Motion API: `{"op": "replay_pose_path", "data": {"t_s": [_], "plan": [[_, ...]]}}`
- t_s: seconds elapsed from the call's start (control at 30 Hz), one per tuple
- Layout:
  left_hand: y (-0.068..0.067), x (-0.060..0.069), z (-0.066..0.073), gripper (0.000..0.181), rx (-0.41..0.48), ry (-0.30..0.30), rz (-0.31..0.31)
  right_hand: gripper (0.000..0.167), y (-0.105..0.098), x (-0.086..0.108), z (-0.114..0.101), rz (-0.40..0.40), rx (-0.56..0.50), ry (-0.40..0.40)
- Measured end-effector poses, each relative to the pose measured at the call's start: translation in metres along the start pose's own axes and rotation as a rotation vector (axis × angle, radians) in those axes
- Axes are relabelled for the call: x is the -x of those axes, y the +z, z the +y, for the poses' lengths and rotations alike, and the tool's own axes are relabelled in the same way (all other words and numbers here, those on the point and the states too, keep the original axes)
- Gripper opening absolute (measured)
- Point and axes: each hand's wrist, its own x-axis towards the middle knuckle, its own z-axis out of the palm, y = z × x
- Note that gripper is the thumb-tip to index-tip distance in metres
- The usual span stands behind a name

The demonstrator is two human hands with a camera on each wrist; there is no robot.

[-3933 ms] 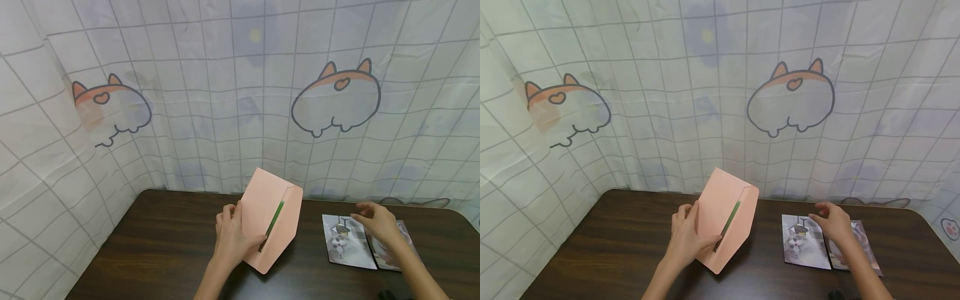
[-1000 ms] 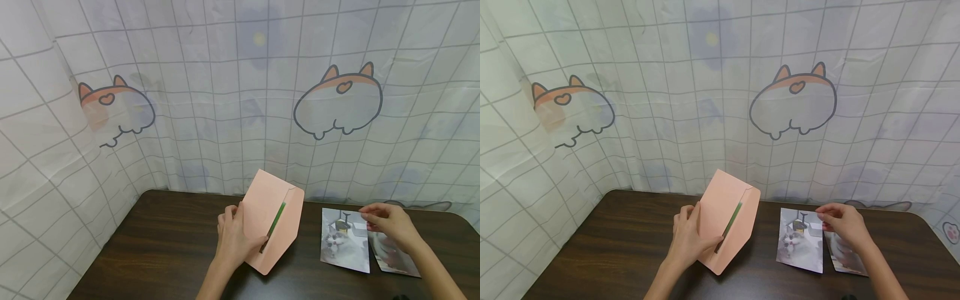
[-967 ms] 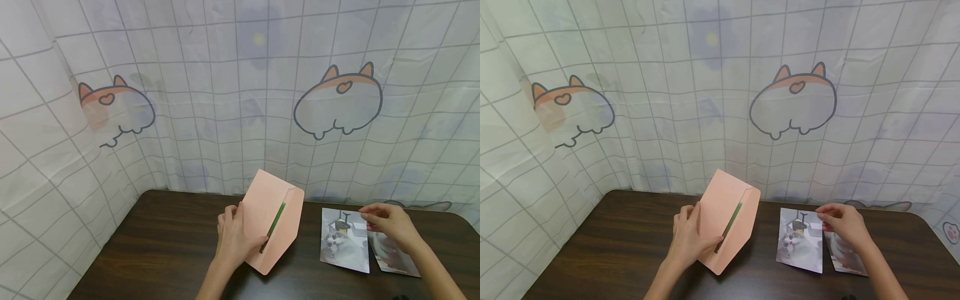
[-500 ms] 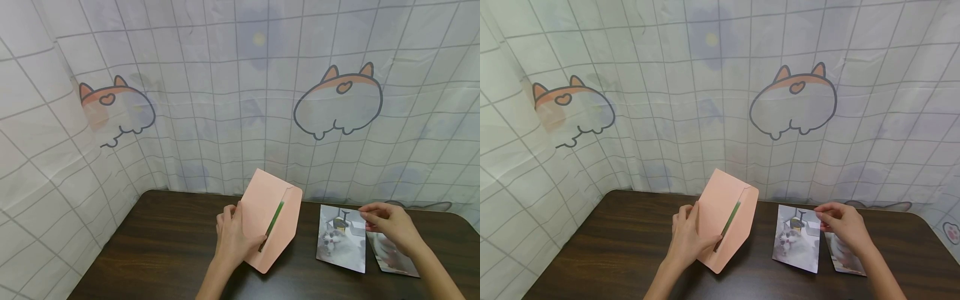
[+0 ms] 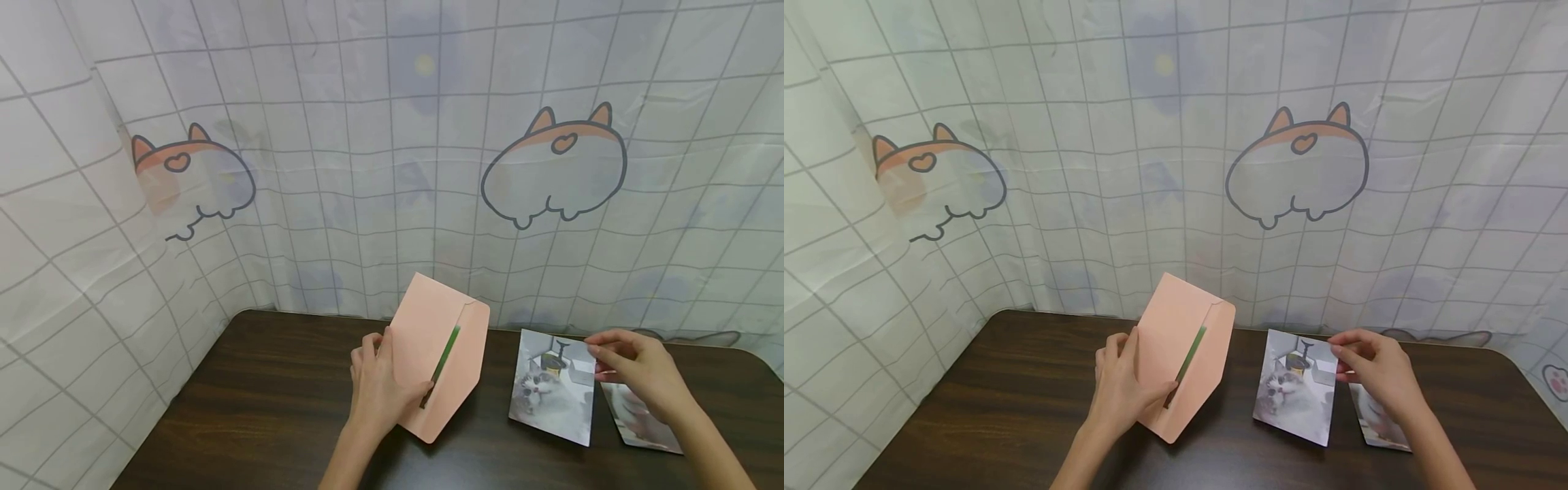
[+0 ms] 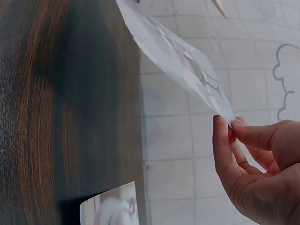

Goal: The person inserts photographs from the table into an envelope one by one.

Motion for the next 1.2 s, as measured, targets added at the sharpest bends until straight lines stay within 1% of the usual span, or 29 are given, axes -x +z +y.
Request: {"op": "replay_pose_path", "data": {"t_s": [0.23,0.43,0.7,0.93,1.1,1.2], "plan": [[-0.001,0.001,0.000,0.096,-0.014,-0.002,0.005,0.026,0.002,0.002,-0.005,0.039,-0.038,-0.022],[-0.001,0.001,0.000,0.096,-0.026,0.000,0.022,0.029,0.005,0.005,-0.011,0.051,-0.027,-0.036],[0.001,0.000,-0.001,0.096,-0.021,0.003,0.041,0.033,0.011,0.007,-0.020,0.047,-0.016,-0.020],[0.003,0.003,0.000,0.100,-0.036,0.013,0.047,0.032,0.016,0.008,-0.026,0.049,-0.009,-0.022],[0.004,0.004,0.002,0.101,-0.052,0.028,0.059,0.031,0.020,0.009,-0.029,0.044,-0.032,-0.030],[0.005,0.004,0.003,0.101,-0.062,0.034,0.065,0.032,0.022,0.010,-0.031,0.035,-0.046,-0.018]]}}
